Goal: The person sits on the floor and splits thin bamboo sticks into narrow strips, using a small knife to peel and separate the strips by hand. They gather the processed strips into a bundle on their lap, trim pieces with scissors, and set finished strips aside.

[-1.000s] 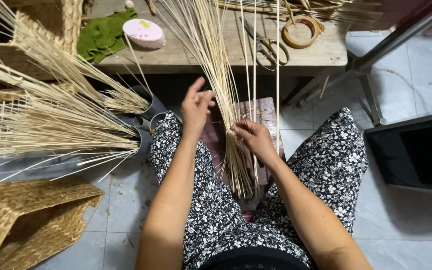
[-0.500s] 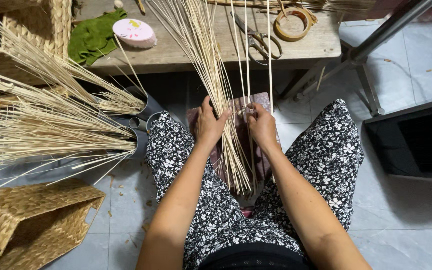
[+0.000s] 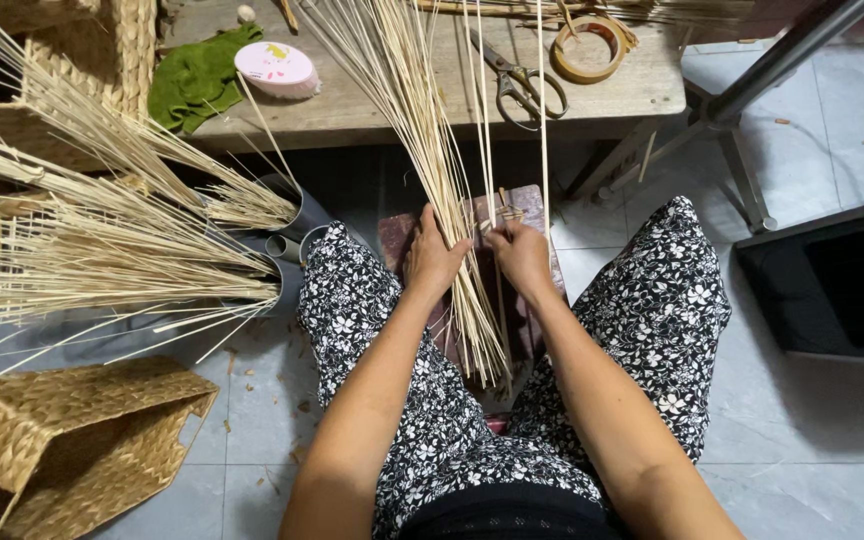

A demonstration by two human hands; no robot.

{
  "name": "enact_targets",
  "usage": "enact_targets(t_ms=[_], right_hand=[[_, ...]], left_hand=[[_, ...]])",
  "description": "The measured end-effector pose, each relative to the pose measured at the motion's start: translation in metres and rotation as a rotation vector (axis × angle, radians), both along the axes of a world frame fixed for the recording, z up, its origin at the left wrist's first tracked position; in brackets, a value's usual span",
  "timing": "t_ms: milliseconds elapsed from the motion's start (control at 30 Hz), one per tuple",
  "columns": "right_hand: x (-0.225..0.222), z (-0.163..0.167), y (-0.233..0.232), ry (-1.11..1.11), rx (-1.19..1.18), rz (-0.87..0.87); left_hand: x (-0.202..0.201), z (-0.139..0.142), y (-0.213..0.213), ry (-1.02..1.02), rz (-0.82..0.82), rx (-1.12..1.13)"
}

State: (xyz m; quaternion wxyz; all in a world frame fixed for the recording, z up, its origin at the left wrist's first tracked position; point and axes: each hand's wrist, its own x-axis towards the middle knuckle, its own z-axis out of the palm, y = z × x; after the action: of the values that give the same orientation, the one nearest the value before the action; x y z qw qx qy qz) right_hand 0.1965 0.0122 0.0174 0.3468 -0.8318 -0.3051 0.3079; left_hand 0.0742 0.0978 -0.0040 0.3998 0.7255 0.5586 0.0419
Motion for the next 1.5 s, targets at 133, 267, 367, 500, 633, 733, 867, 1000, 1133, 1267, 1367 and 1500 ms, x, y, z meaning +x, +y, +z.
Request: enact_targets(t_ms=[133,267,367,500,633,733,867,1000,1133,1267,1367,1500], right_hand=[[0.01,0.003,-0.004,0.152,0.261,-0.044],[0.017,0.005,-0.014,0.538,0.467,-0.061],[0.021,0.006,-0.021,0.684,0.562,-0.025],[0.019,0.002,-0.025,0.685,0.557,0.027],[0.003,-0.007,-0.027,0.573,0.46,0.111],[-0.013,-0.01,-0.029,0.613,0.44,0.149],[-0.028,-0.006,-0.033,0.634,0.33,0.187],[-0.041,-0.001,-0.039,0.578,0.179,0.213],[-0.05,-0.001,-0.037,0.493,0.172,0.229],[-0.042,-0.004,-0.033,0.427,0.245,0.128],[-0.033,-0.006,-0.027,0.324,0.385,0.117],[-0.029,-0.008,-0.025,0.301,0.327,0.07]], left_hand=[[0.001,-0.003,-0.002,-0.032,0.021,0.129],[-0.002,-0.004,-0.003,-0.211,0.043,0.439],[-0.007,-0.001,-0.009,-0.477,0.009,0.544],[-0.008,0.005,-0.023,-0.627,0.019,0.123],[-0.009,0.007,-0.032,-0.809,-0.069,0.283],[-0.006,0.012,-0.024,-0.876,-0.023,0.213],[-0.006,0.035,0.004,-0.717,0.097,0.119],[-0.015,0.068,0.032,-0.82,0.112,0.266],[-0.024,0.085,0.051,-0.925,0.122,0.321],[-0.024,0.068,0.055,-0.963,0.097,0.363],[-0.021,0.042,0.047,-0.866,0.095,0.257],[-0.014,0.015,0.023,-0.873,0.029,0.018]])
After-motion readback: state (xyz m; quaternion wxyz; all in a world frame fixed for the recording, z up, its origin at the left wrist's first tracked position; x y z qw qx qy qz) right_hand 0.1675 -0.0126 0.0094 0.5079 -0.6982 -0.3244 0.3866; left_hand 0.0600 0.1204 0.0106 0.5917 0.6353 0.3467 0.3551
